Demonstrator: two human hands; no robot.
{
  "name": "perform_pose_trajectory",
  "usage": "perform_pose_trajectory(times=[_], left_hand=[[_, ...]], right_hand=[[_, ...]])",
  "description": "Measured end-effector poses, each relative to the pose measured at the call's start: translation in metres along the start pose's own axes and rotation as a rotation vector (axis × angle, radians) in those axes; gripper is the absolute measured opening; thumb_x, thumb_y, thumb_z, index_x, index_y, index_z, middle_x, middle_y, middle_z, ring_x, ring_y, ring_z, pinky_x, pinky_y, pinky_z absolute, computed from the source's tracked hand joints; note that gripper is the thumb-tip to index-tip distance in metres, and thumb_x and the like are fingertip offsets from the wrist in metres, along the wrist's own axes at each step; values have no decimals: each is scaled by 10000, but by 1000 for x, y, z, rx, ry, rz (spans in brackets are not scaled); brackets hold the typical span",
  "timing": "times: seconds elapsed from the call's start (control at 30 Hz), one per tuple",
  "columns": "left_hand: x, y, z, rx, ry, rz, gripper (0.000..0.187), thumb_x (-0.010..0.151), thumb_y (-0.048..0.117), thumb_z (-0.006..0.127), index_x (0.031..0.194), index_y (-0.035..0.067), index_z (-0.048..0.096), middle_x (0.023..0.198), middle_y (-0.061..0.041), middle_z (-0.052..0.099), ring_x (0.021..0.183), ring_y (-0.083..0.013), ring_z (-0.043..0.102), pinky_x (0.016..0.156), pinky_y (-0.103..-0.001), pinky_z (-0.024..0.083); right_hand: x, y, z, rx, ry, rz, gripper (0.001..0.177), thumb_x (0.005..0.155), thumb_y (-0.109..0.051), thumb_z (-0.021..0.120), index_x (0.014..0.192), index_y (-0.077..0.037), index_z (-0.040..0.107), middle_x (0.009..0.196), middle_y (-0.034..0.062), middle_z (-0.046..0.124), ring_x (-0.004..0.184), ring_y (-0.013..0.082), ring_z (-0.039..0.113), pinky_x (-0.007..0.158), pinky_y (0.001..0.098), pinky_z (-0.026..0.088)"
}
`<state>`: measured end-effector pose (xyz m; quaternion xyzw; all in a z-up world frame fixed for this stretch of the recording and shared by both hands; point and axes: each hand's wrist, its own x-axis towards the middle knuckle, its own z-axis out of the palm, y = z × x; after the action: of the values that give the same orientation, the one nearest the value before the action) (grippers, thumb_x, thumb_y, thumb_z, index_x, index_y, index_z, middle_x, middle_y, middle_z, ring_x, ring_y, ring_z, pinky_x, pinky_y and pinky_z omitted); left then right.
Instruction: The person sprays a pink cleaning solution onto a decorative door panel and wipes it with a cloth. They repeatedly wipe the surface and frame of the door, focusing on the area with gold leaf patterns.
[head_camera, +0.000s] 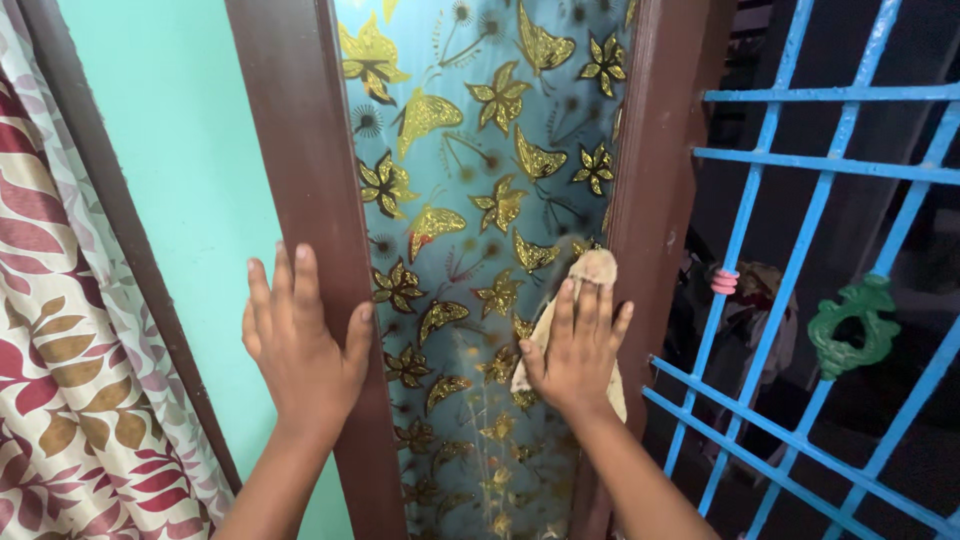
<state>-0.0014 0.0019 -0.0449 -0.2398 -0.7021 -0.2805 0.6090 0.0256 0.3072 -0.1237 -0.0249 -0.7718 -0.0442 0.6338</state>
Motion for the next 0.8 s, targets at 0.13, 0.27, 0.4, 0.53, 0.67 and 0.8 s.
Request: perform_pose_trajectory(times=[0.13, 0.27, 0.4, 0.53, 0.67, 0.8], left_hand=[[-37, -5, 5, -49, -4, -4, 757, 1006, 336, 631, 1631, 91, 281, 1594, -269, 424, 1529, -491, 313, 1192, -609, 248], [-66, -8, 10, -53, -15, -35, 749, 985, 318, 632, 1611, 77, 300, 1508, -266, 479, 1485, -492, 375, 1180, -602, 270], [-83, -9, 13, -69, 16, -31, 737, 978, 275, 646, 1601, 59, 318, 1470, -293, 502, 1410, -501, 460, 1145, -572, 336], [-96, -9, 14, -125, 14, -51, 728, 955, 215, 643, 1588, 43, 326, 1468, -303, 528, 1252, -472, 570, 1054, -536, 424], [-110, -12, 16, -137, -13, -89, 727, 929, 213, 649, 1564, 32, 346, 1442, -315, 527, 1178, -484, 590, 976, -527, 460], [-112, -18, 22, -141, -15, -99, 716, 921, 219, 652, 1549, 20, 372, 1427, -318, 526, 1189, -497, 584, 979, -522, 467]], right_hand=[[-30, 3, 8, 4, -13, -31, 882, 968, -598, 455, 1561, 40, 318, 1548, 301, 359, 1481, 511, 275, 1207, 712, 93], [-65, 3, 13, 19, -54, -54, 859, 940, -576, 485, 1521, 44, 359, 1476, 308, 399, 1420, 522, 326, 1194, 709, 119], [-109, 4, 23, 52, -80, -88, 820, 957, -565, 480, 1492, 49, 379, 1400, 287, 420, 1355, 504, 357, 1181, 723, 142], [-145, 3, 25, 88, -139, -106, 815, 956, -577, 484, 1479, 38, 377, 1375, 261, 411, 1330, 480, 360, 1158, 729, 147], [-141, -3, 21, 121, -90, -95, 817, 942, -557, 495, 1496, 28, 361, 1412, 271, 392, 1368, 498, 337, 1153, 730, 130], [-104, -19, 13, 126, -106, -68, 836, 939, -546, 509, 1503, 45, 330, 1430, 292, 370, 1374, 503, 304, 1141, 760, 77]])
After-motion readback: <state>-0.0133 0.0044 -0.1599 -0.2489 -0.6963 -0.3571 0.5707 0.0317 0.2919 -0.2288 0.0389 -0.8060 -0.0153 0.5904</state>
